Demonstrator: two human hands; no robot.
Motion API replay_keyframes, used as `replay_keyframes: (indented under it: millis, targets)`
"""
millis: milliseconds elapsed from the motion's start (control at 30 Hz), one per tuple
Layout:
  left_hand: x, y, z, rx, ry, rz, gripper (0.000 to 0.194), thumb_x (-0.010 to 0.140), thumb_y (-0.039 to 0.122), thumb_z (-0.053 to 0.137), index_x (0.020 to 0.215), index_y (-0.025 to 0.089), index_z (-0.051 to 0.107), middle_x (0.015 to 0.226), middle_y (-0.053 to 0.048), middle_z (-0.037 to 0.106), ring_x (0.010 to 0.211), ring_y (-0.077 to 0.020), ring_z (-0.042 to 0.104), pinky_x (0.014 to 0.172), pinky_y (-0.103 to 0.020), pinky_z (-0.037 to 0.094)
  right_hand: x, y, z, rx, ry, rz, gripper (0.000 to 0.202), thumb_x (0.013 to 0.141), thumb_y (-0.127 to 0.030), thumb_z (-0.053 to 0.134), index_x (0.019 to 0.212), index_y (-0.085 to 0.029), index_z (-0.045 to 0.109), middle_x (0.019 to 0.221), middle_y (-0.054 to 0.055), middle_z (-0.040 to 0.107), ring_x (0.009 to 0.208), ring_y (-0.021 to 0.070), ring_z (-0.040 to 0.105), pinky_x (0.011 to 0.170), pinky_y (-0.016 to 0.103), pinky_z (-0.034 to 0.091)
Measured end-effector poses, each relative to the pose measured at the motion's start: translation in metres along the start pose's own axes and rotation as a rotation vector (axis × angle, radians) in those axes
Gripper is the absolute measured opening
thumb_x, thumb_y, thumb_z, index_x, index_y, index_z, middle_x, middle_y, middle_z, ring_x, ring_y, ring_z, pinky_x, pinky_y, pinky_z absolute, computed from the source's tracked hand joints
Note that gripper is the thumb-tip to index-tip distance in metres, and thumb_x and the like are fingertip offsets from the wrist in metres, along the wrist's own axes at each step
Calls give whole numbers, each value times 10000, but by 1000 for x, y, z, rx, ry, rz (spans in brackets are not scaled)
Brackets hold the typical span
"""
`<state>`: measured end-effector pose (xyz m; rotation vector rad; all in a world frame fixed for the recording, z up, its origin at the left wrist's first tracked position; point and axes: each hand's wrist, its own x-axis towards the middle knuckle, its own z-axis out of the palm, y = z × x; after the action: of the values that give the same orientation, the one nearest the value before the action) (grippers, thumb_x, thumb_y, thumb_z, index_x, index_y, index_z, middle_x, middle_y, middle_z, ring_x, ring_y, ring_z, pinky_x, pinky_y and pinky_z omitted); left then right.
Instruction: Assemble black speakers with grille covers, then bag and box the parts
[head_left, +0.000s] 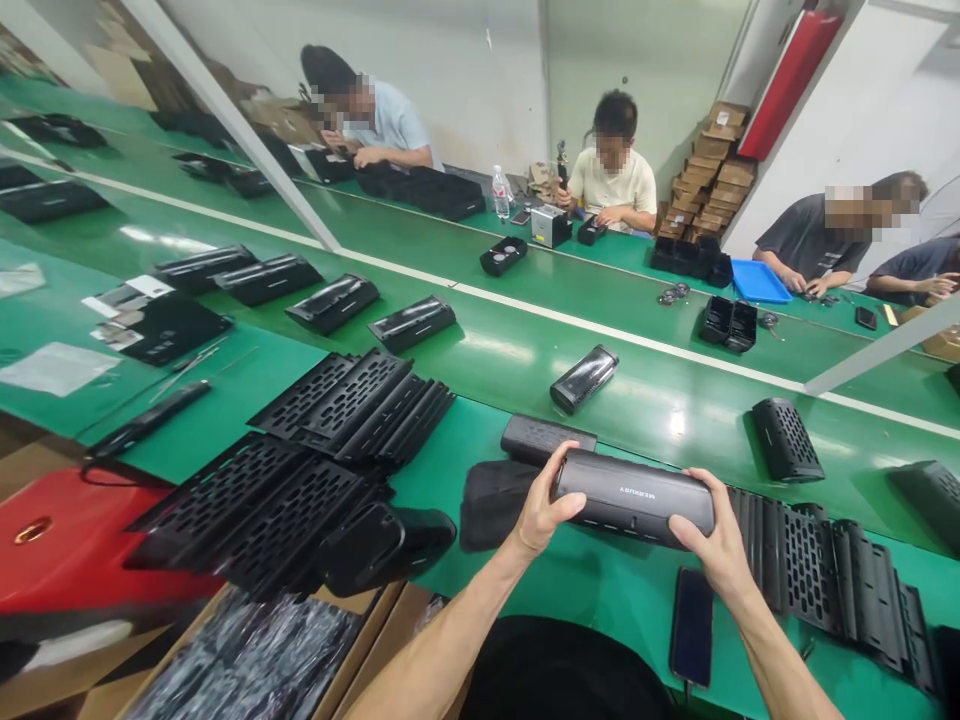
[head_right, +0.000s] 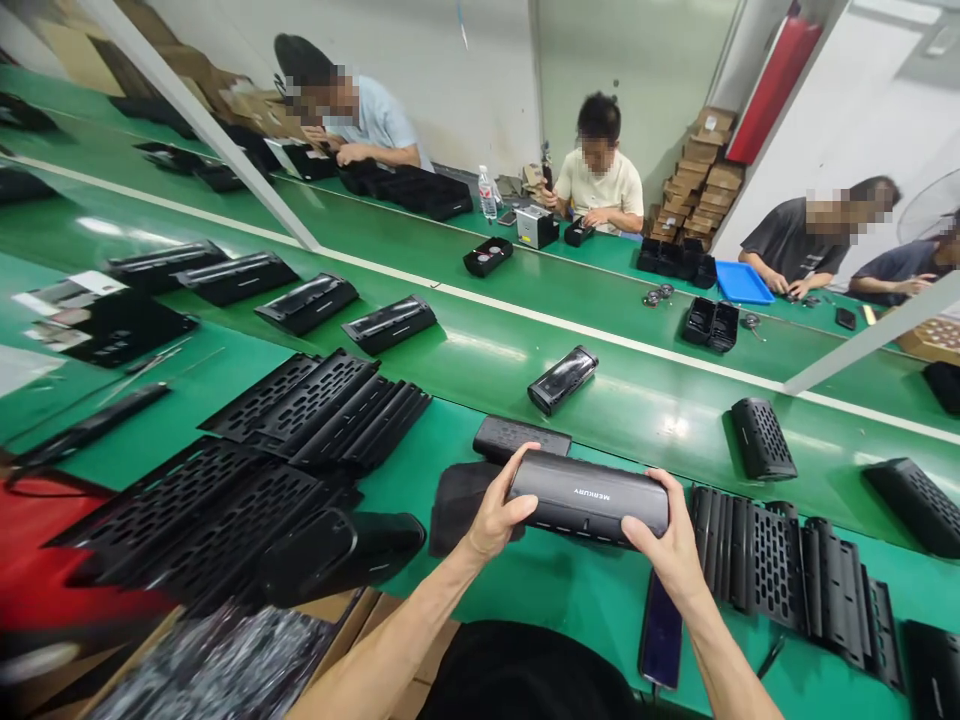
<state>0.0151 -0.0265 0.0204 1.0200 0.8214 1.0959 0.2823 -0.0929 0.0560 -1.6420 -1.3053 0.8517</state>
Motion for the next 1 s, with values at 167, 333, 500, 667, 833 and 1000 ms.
replay_keyframes:
  millis: [167,333,500,667,833,1000]
  targets:
    - [-4,0,-13,45,-192,-126,1106,697,575,840,1589,180,319,1569,-164,463,1442,-416,428,1196,-483,353,2,19,1,229,-103,236,886,731,-677,781,1480,-301,495,1493,111,548,1288,360,578,1065,489,480]
    - [-12,17,-12,116,-154,15,1079,685,611,831,1560,172,378,1582,-164,435,1452,-444,399,1208,-514,337,-18,17,-1,291,-160,182,985,724,-656,808,1549,-321,387,1535,136,502,1300,374,580,1051,497,495]
    - [-10,13,-8,236,-78,82,986,702,658,787,1492,152,486,1473,-155,527,1365,-434,485,1189,-521,361,-28,21,12,285,-17,193,813,748,-659,758,1425,-291,498,1394,128,594,1193,381,632,997,508,534]
    - [-10,2,-19,214,-154,-71,1085,731,622,814,1606,186,343,1645,-161,377,1513,-433,326,1248,-526,284,-26,26,11,417,-127,407,765,814,-654,716,1468,-340,472,1393,102,644,1205,365,666,1005,526,543]
    - [-17,10,-21,202,-196,-9,1046,782,569,795,1633,221,295,1667,-137,356,1532,-409,313,1256,-525,286,-36,22,13,531,-111,353,842,779,-620,763,1506,-359,429,1435,101,617,1224,367,660,1037,540,525]
    - [-22,2,-15,263,-101,6,968,810,594,754,1600,191,369,1623,-152,424,1514,-410,343,1259,-545,267,-44,31,25,531,-8,369,700,773,-603,756,1382,-339,533,1376,96,645,1194,383,671,1023,547,537]
